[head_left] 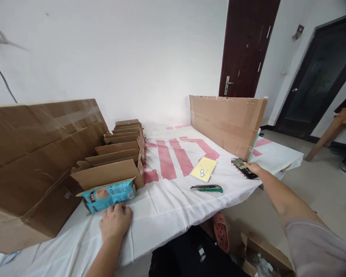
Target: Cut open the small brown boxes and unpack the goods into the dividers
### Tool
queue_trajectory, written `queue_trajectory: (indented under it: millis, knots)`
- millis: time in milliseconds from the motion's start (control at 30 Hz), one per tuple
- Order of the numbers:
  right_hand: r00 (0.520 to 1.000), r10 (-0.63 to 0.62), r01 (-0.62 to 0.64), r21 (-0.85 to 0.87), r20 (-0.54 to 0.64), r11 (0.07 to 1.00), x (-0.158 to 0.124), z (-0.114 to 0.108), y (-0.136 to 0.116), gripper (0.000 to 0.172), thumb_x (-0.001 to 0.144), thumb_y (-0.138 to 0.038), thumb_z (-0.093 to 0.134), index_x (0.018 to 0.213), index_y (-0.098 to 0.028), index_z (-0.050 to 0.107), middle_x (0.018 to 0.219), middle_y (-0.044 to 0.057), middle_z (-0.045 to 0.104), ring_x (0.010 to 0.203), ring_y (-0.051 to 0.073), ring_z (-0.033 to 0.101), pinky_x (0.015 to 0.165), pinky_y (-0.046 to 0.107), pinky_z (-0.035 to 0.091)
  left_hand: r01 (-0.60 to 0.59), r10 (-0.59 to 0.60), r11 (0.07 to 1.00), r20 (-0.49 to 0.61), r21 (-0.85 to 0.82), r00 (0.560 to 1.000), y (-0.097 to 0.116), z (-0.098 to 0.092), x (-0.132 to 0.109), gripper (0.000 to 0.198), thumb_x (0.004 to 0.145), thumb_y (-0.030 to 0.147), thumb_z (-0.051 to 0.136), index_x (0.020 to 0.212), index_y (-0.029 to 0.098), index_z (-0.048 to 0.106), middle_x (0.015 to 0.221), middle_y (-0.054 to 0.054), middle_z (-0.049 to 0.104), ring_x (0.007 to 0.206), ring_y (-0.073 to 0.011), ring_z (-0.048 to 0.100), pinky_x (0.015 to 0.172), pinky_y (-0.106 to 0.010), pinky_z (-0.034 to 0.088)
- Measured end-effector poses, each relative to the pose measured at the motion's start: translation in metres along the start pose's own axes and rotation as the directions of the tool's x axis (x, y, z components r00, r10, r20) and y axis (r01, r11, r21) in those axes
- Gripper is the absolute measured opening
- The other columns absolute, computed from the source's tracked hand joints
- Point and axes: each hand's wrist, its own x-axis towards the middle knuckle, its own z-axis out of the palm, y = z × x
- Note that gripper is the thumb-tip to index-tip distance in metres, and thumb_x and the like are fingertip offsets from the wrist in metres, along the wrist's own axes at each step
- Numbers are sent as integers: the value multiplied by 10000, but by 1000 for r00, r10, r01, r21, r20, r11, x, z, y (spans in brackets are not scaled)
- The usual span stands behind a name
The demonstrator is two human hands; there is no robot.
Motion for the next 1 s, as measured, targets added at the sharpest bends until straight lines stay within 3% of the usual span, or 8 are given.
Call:
queue_trajectory:
  millis: [233, 367, 400, 500, 567, 633, 800, 1000]
  knots:
    - [954, -219, 231, 40, -203, 972, -15, 9, -60, 207, 847, -237, 543, 959, -115, 666, 1010, 168, 688, 1063, 299, 597, 947, 440, 434, -17, 17, 1000, -16, -3, 1000, -4, 3, 0, 377, 840, 358, 396, 980, 156, 681, 1103, -183, 642, 1091, -360, 554, 871, -466, 457]
    - [838, -534, 546, 158, -116, 823, -85, 48, -103, 278, 880, -278, 524, 1126, -178, 608, 1042, 81, 682, 929, 193, 636, 821, 321, 512, -17, 17, 1000, -16, 14, 1000, -5, 6, -1, 363, 839, 354, 411, 980, 157, 681, 1103, -181, 643, 1103, -350, 547, 899, -451, 447]
    - [766, -638, 638, 207, -77, 741, -113, 58, -106, 246, 881, -288, 539, 1098, -205, 618, 992, 52, 689, 882, 170, 640, 798, 293, 518, -20, 20, 1000, -17, 18, 1000, -5, 7, -1, 357, 837, 352, 417, 971, 157, 684, 1096, -180, 646, 1100, -349, 548, 905, -450, 445]
    - [94, -993, 919, 391, -69, 60, -201, 86, -98, 183, 911, -260, 525, 1034, -204, 648, 890, 64, 696, 815, 173, 641, 765, 303, 516, -34, 34, 999, -24, 20, 999, -6, 8, -1, 332, 826, 348, 436, 933, 164, 691, 1075, -176, 656, 1080, -349, 557, 899, -454, 450]
    - [-128, -991, 890, 446, 38, -98, -246, 105, -84, 168, 921, -229, 509, 998, -202, 657, 851, 53, 701, 766, 160, 641, 720, 279, 512, -36, 36, 999, -31, 14, 999, -6, 8, 0, 320, 815, 348, 450, 913, 164, 693, 1065, -177, 658, 1060, -353, 565, 885, -461, 458]
    - [-65, -978, 869, 494, 197, 41, -272, 125, -68, 157, 908, -204, 517, 967, -185, 662, 845, 58, 700, 762, 165, 644, 709, 275, 518, -34, 34, 999, -38, 7, 999, -6, 9, 0, 320, 807, 352, 456, 902, 159, 693, 1057, -181, 657, 1048, -357, 569, 883, -466, 460]
    - [438, -763, 638, 433, 476, 636, -278, 166, -45, 254, 817, -138, 603, 1067, -138, 642, 1036, 119, 677, 894, 209, 648, 831, 342, 529, -35, 34, 999, -52, -12, 998, -9, 12, 2, 305, 794, 356, 469, 882, 167, 692, 1041, -164, 660, 1056, -347, 568, 917, -460, 453]
    - [496, -690, 520, 456, 527, 722, -283, 179, -45, 219, 771, -185, 687, 989, -166, 684, 1040, 111, 666, 1002, 252, 625, 909, 374, 493, -38, 37, 999, -55, -21, 998, -11, 13, 5, 286, 786, 359, 474, 849, 181, 689, 1003, -151, 661, 1050, -340, 570, 937, -471, 449]
